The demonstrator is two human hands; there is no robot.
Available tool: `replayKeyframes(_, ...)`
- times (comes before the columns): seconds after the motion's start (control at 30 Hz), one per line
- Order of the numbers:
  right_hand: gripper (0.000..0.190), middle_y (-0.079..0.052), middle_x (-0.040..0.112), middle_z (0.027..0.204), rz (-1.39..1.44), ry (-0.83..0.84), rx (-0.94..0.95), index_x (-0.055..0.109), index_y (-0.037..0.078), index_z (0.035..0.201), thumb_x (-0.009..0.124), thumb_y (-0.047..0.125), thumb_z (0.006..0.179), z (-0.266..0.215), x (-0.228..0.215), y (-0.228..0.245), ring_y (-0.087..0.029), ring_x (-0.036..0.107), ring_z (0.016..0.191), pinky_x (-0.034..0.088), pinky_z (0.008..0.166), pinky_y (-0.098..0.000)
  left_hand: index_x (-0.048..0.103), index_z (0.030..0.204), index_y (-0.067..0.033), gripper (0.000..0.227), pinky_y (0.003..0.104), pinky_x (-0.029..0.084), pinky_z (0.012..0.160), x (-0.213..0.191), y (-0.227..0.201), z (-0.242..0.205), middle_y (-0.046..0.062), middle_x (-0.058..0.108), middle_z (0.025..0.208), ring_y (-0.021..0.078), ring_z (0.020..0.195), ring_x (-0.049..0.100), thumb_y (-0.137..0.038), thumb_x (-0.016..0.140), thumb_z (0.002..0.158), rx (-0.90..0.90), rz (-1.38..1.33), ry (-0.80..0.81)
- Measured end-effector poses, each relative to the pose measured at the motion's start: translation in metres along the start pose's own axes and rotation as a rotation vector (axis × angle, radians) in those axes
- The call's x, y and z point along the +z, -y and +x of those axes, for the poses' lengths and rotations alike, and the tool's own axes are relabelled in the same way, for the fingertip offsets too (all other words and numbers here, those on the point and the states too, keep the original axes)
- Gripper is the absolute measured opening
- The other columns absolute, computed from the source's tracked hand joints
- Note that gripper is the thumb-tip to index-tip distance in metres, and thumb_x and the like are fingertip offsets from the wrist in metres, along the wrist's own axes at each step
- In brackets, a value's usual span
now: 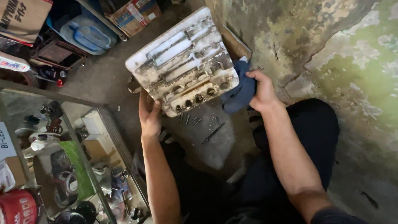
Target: The person scrubs a white rectangular object with a blue cloth, focusing on removing white residue from its surface and grooves. They rotate the object to clean different sides and then place it on the floor.
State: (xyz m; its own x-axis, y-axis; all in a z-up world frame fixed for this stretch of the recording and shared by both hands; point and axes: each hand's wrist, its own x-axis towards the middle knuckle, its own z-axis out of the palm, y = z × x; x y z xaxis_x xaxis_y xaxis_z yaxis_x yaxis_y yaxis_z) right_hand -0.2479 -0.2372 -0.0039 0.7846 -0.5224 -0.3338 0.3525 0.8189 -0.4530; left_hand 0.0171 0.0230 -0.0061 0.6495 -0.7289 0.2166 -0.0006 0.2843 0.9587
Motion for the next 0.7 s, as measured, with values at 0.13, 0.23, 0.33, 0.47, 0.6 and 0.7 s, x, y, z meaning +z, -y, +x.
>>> replayKeyframes(0.13,0.043,-0.014,0.069,0.120,-0.090,0.185,-0.074,0.058,0.001,0.131,0.052,0.022,0.093,-0.008,0.007,0.002,-0.028,0.069,0.106,0.054,0.099,-0.0453,0.020,0.166,0.0010,0.075,0.041,0.039,0.121,-0.004,0.000,0.003,0.017,0.047,0.159,0.0289,0.144,0.048,-0.009,0.060,0.103,-0.001,0.016,0.020)
replayKeyframes(0.23,0.044,-0.014,0.072,0.118,-0.212,0.211,-0.115,0.061,-0.001,0.131,0.050,0.020,0.094,-0.010,0.006,0.004,-0.027,0.069,0.104,0.055,0.096,-0.0421,0.019,0.167,-0.0004,0.076,0.041,0.038,0.120,-0.004,-0.004,0.000,0.018,0.047,0.159,0.0292,0.145,0.048,-0.011,0.060,0.104,-0.054,0.026,0.047)
replayKeyframes(0.33,0.044,-0.013,0.071,0.121,-0.472,0.123,-0.270,0.064,-0.006,0.133,0.055,0.011,0.093,-0.004,-0.017,0.000,-0.022,0.068,0.107,0.054,0.098,-0.0368,0.017,0.167,-0.0027,0.078,0.041,0.037,0.120,0.000,-0.013,0.001,0.018,0.045,0.160,0.0299,0.145,0.046,-0.013,0.060,0.103,-0.093,-0.001,0.053)
replayKeyframes(0.47,0.045,-0.007,0.074,0.117,-0.719,0.210,-0.267,0.068,-0.002,0.133,0.055,0.009,0.091,-0.005,-0.021,0.004,-0.015,0.067,0.104,0.052,0.096,-0.0292,0.016,0.166,-0.0031,0.077,0.042,0.036,0.122,-0.012,-0.005,0.001,0.017,0.040,0.164,0.0302,0.149,0.043,-0.012,0.059,0.103,-0.088,-0.006,0.045)
replayKeyframes(0.6,0.034,-0.006,0.076,0.106,-1.145,0.190,-0.226,0.073,-0.002,0.121,0.063,0.011,0.091,-0.007,-0.028,0.007,-0.013,0.065,0.095,0.052,0.087,-0.0293,0.018,0.165,-0.0017,0.074,0.042,0.034,0.124,-0.012,-0.014,0.000,0.018,0.035,0.167,0.0307,0.152,0.040,-0.009,0.057,0.103,-0.064,0.073,0.013)
replayKeyframes(0.7,0.033,-0.005,0.077,0.105,-1.223,0.216,-0.160,0.074,0.000,0.120,0.064,0.010,0.090,-0.008,-0.023,0.004,-0.013,0.066,0.094,0.053,0.086,-0.0293,0.017,0.165,-0.0025,0.075,0.043,0.036,0.121,-0.015,-0.017,-0.001,0.020,0.039,0.163,0.0313,0.148,0.043,-0.009,0.057,0.102,-0.083,0.099,-0.029)
